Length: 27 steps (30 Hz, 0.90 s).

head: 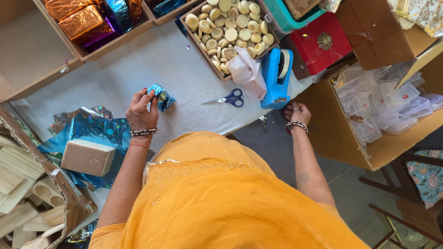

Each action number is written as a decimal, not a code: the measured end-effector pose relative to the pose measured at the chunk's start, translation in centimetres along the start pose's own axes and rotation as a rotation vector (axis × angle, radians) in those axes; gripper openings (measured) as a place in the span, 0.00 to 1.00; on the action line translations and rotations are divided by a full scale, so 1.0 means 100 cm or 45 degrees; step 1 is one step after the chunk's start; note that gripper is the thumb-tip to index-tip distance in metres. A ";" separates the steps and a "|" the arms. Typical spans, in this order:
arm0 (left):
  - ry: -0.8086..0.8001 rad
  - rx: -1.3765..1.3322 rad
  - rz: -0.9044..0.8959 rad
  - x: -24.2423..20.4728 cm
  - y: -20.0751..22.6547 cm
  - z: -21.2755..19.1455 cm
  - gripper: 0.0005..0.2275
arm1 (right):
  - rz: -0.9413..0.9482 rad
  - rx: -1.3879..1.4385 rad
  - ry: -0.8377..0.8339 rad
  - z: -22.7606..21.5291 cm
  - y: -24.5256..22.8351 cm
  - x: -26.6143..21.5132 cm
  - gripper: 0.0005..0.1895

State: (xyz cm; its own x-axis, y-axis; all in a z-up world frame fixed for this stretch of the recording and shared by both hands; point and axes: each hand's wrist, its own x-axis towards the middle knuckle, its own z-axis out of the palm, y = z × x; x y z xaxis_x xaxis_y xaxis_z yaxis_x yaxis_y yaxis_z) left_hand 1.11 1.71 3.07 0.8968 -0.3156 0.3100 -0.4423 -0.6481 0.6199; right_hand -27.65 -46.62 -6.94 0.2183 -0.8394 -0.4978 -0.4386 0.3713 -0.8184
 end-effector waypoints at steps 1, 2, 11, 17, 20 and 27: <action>0.004 0.003 -0.003 0.000 -0.001 0.002 0.08 | -0.117 0.007 -0.006 0.000 -0.009 -0.011 0.08; 0.007 0.005 -0.006 0.000 -0.003 0.003 0.08 | -0.234 0.013 -0.012 0.000 -0.018 -0.021 0.10; -0.007 0.008 0.013 0.001 -0.006 0.002 0.08 | -0.258 -0.415 -0.257 0.028 -0.083 -0.034 0.11; 0.000 -0.029 0.024 -0.003 -0.001 -0.001 0.08 | -0.275 -0.469 -0.334 0.027 -0.090 -0.026 0.09; 0.008 -0.009 0.040 -0.004 -0.003 0.000 0.08 | -0.272 -0.473 -0.254 0.026 -0.101 -0.037 0.10; 0.015 -0.015 0.046 -0.003 -0.007 0.000 0.08 | -0.286 -0.464 -0.161 0.027 -0.098 -0.057 0.11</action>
State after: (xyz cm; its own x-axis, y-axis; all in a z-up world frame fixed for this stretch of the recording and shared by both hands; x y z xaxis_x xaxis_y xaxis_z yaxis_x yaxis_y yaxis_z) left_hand 1.20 2.24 2.54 0.8800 -0.3303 0.3412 -0.4748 -0.6284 0.6162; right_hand -22.23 -44.41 3.12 0.4382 -0.8198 -0.3687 -0.6415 0.0021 -0.7671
